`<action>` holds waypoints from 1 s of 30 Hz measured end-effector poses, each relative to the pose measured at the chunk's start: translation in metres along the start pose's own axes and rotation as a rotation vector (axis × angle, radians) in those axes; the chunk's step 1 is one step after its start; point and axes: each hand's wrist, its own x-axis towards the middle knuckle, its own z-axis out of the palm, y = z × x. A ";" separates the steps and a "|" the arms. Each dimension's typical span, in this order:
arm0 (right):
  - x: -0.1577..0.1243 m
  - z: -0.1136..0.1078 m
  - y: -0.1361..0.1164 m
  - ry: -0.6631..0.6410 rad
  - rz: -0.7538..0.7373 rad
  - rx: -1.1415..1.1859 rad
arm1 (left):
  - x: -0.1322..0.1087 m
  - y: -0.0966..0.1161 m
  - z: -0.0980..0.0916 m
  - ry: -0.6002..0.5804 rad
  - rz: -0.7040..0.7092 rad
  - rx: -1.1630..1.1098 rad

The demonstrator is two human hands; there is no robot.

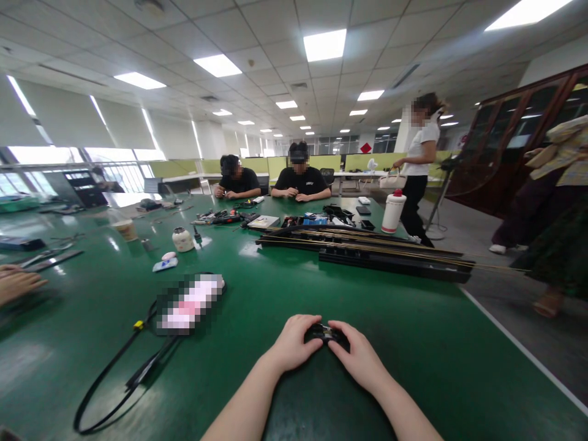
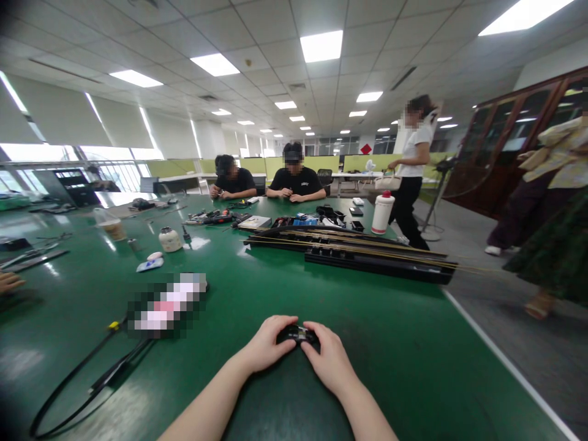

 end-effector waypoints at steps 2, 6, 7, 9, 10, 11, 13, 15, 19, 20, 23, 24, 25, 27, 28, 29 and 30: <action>0.000 0.000 0.001 0.003 0.000 0.003 | 0.000 0.002 -0.001 -0.007 -0.006 -0.001; 0.000 0.000 0.000 0.012 -0.001 0.004 | 0.000 0.004 -0.002 -0.010 -0.011 -0.005; 0.000 0.000 0.000 0.011 -0.001 0.002 | 0.000 0.004 -0.002 -0.009 -0.012 -0.005; 0.000 0.000 -0.001 0.003 0.000 -0.003 | -0.001 0.003 -0.002 -0.007 -0.013 -0.005; 0.000 0.000 -0.002 0.000 0.000 -0.005 | -0.001 0.003 -0.002 -0.005 -0.012 -0.006; 0.000 0.000 -0.002 -0.002 0.001 -0.005 | -0.001 0.003 -0.002 -0.004 -0.012 -0.006; 0.000 0.000 -0.001 0.001 0.000 -0.004 | -0.001 0.004 -0.002 -0.003 -0.015 -0.009; 0.000 0.000 -0.001 0.003 -0.003 -0.005 | -0.001 0.004 -0.003 -0.007 -0.019 -0.014; 0.000 0.000 -0.001 -0.009 -0.011 -0.006 | 0.000 0.003 -0.002 -0.010 -0.021 -0.020; 0.000 0.000 -0.002 -0.013 -0.021 -0.002 | 0.000 0.003 -0.002 -0.010 -0.021 -0.021; 0.000 0.000 -0.002 -0.007 -0.054 0.016 | 0.000 0.003 -0.002 -0.008 -0.024 -0.029; 0.000 0.000 -0.002 -0.001 -0.059 0.020 | 0.000 0.003 -0.002 -0.007 -0.025 -0.033; 0.000 0.000 -0.001 0.006 -0.060 0.023 | 0.000 0.004 -0.002 -0.006 -0.026 -0.037; 0.001 0.001 0.000 0.013 -0.055 0.027 | 0.000 0.005 -0.003 -0.005 -0.030 -0.044; 0.001 0.001 0.000 0.013 -0.052 0.029 | 0.000 0.006 -0.003 -0.006 -0.031 -0.045; 0.001 0.001 0.001 0.010 -0.050 0.030 | 0.000 0.006 -0.003 -0.006 -0.030 -0.044; 0.001 0.000 0.001 0.009 -0.047 0.032 | 0.000 0.006 -0.003 -0.007 -0.029 -0.042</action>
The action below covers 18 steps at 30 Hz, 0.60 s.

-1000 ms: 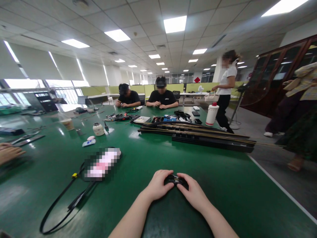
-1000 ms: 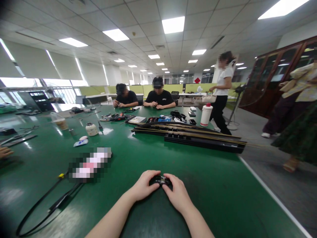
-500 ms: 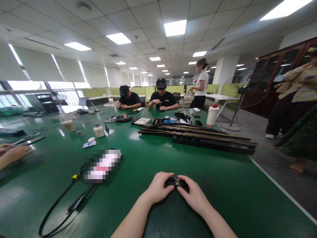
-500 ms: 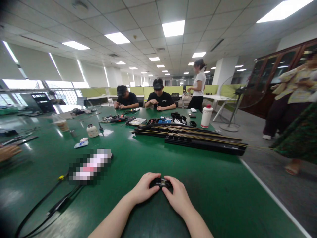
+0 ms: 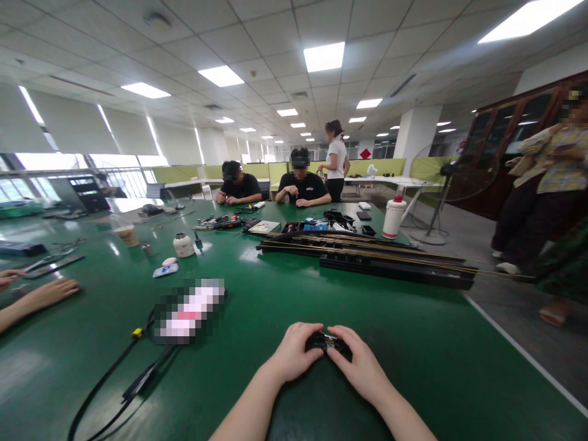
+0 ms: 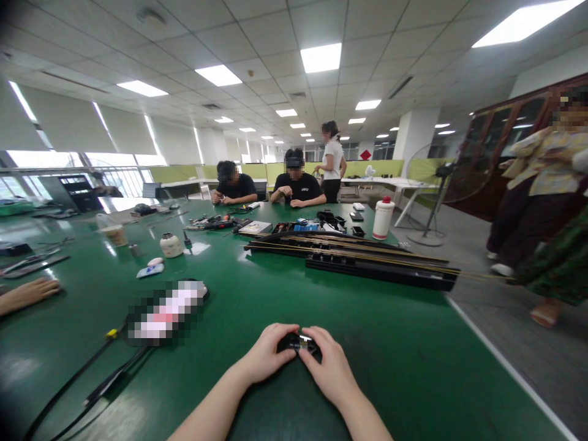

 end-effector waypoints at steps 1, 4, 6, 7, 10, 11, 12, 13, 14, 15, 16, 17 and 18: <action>0.000 0.000 0.000 -0.004 0.001 0.000 | 0.000 0.000 0.000 0.001 0.001 0.004; 0.000 -0.002 -0.001 -0.019 0.004 -0.008 | 0.000 -0.002 0.001 0.003 0.005 0.018; 0.000 -0.002 -0.002 -0.026 0.009 -0.016 | 0.000 -0.004 0.002 0.005 0.003 0.018; 0.000 -0.002 -0.002 -0.025 0.013 -0.018 | 0.000 -0.005 0.003 0.005 0.003 0.016; 0.000 -0.002 -0.003 -0.024 0.018 -0.014 | -0.001 -0.006 0.003 0.005 0.002 0.012; 0.000 -0.002 -0.004 -0.023 0.019 -0.013 | -0.001 -0.006 0.003 0.005 0.000 0.011; 0.000 -0.002 -0.004 -0.022 0.016 -0.010 | -0.001 -0.006 0.004 0.005 -0.001 0.012; -0.001 -0.002 -0.005 -0.020 0.011 -0.006 | 0.000 -0.006 0.004 0.003 -0.002 0.014; -0.001 -0.003 -0.005 -0.017 0.004 0.000 | 0.000 -0.006 0.004 0.002 -0.002 0.016; -0.001 -0.003 -0.006 -0.014 -0.004 0.009 | 0.000 -0.006 0.004 0.002 0.000 0.017; -0.001 -0.003 -0.006 -0.011 -0.012 0.017 | 0.000 -0.006 0.004 0.001 0.003 0.018; -0.001 -0.003 -0.006 -0.009 -0.017 0.024 | 0.000 -0.006 0.004 0.002 0.005 0.018; -0.001 -0.003 -0.006 -0.007 -0.018 0.028 | 0.001 -0.006 0.004 0.004 0.007 0.018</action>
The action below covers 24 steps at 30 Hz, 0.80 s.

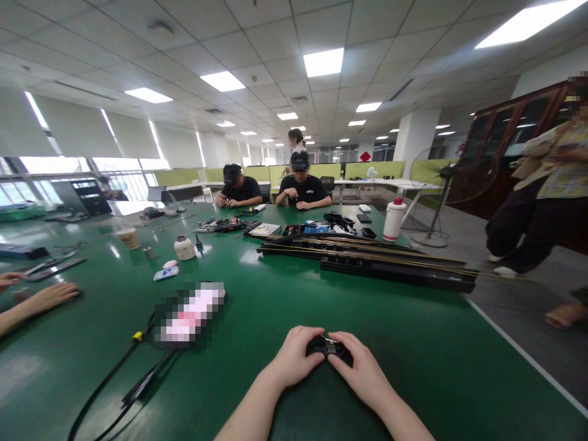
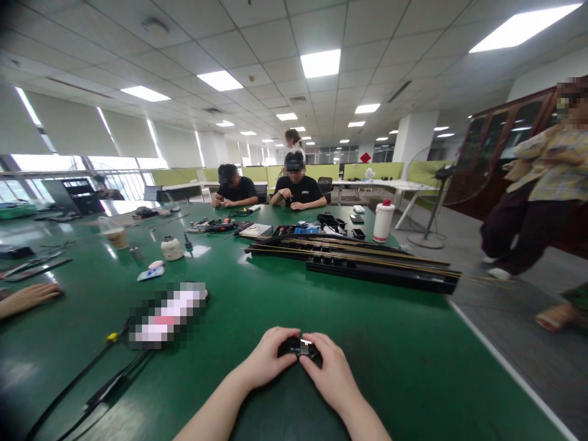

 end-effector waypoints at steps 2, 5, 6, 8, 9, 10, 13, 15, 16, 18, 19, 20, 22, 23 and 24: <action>0.000 0.000 0.001 -0.003 0.003 -0.003 | 0.000 -0.001 0.000 0.004 0.002 0.001; 0.001 0.001 0.002 -0.017 0.016 -0.032 | -0.001 -0.001 0.001 0.005 -0.001 0.008; 0.001 0.001 0.003 -0.018 0.023 -0.042 | -0.001 -0.001 0.001 0.004 -0.002 0.010; 0.001 0.002 0.004 -0.015 0.035 -0.053 | -0.001 -0.001 0.001 0.004 -0.005 0.011; 0.001 0.002 0.004 -0.015 0.037 -0.056 | -0.001 -0.001 0.000 0.003 -0.005 0.010; 0.001 0.002 0.005 -0.016 0.036 -0.059 | -0.001 0.000 0.000 0.002 -0.005 0.008; 0.001 0.002 0.005 -0.019 0.028 -0.066 | -0.001 0.001 -0.002 -0.012 -0.006 0.003; 0.001 0.001 0.005 -0.009 0.025 -0.054 | -0.001 0.001 -0.002 -0.018 -0.009 0.002; 0.001 0.001 0.004 -0.006 0.025 -0.045 | -0.001 0.001 -0.002 -0.017 -0.010 0.002; 0.002 0.000 0.002 -0.006 0.027 -0.023 | 0.000 0.001 -0.002 -0.013 -0.009 0.004; 0.002 -0.001 0.001 -0.007 0.032 -0.012 | 0.000 0.001 -0.001 -0.011 -0.008 0.005; 0.002 -0.001 0.000 -0.006 0.038 -0.001 | 0.000 0.001 -0.001 -0.010 -0.007 0.004; 0.002 -0.002 -0.002 0.003 0.051 0.023 | 0.000 0.001 -0.001 -0.007 -0.007 -0.001; 0.002 -0.002 -0.002 0.012 0.059 0.035 | 0.000 0.001 -0.001 -0.006 -0.007 -0.005; 0.002 -0.002 -0.003 0.022 0.067 0.046 | 0.000 0.002 -0.001 -0.006 -0.008 -0.009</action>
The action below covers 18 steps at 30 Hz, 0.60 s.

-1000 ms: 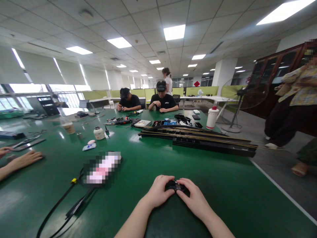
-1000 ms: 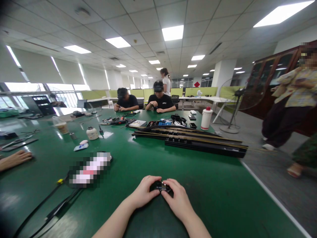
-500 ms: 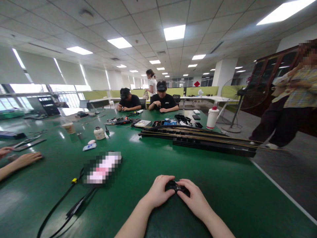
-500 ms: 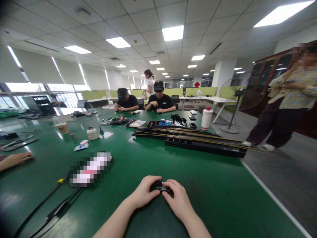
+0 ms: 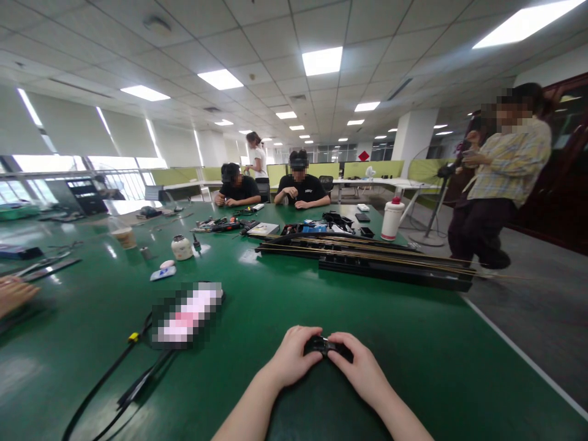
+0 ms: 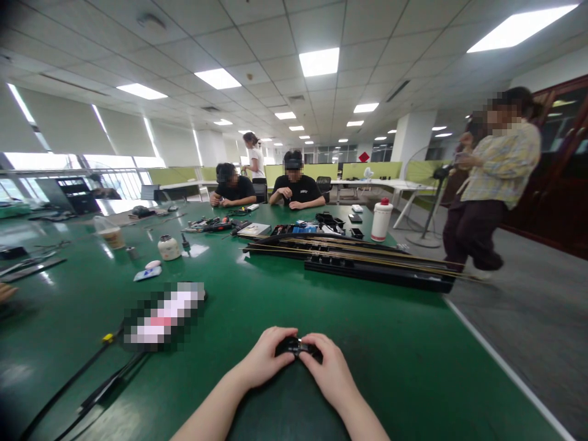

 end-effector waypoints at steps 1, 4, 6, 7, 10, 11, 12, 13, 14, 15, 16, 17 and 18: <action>0.000 0.000 0.000 0.013 0.011 0.010 | 0.000 0.000 0.000 -0.002 -0.001 -0.004; 0.000 0.000 0.003 0.063 0.059 0.029 | 0.001 0.002 -0.001 -0.011 -0.014 -0.010; 0.000 -0.001 0.005 0.089 0.081 0.037 | 0.001 0.002 -0.001 -0.018 -0.025 -0.012; 0.001 0.000 0.006 0.097 0.084 0.042 | 0.001 0.003 -0.002 -0.020 -0.030 -0.013; 0.001 0.000 0.007 0.121 0.086 0.058 | 0.001 0.005 -0.003 -0.026 -0.036 -0.016; 0.001 -0.001 0.006 0.131 0.089 0.064 | 0.001 0.006 -0.003 -0.026 -0.038 -0.016; 0.002 -0.001 0.006 0.142 0.093 0.070 | 0.001 0.006 -0.003 -0.027 -0.038 -0.017; 0.002 -0.001 0.005 0.155 0.095 0.078 | 0.001 0.007 -0.004 -0.027 -0.040 -0.018; 0.002 -0.002 0.005 0.167 0.095 0.089 | 0.001 0.008 -0.004 -0.027 -0.042 -0.018; 0.002 -0.002 0.004 0.179 0.093 0.104 | 0.001 0.008 -0.004 -0.027 -0.044 -0.019; 0.002 -0.003 0.004 0.192 0.090 0.119 | 0.001 0.008 -0.004 -0.027 -0.046 -0.020; 0.002 -0.003 0.004 0.207 0.085 0.133 | 0.001 0.009 -0.004 -0.027 -0.046 -0.021; 0.001 -0.004 0.004 0.221 0.080 0.143 | 0.001 0.009 -0.004 -0.027 -0.046 -0.021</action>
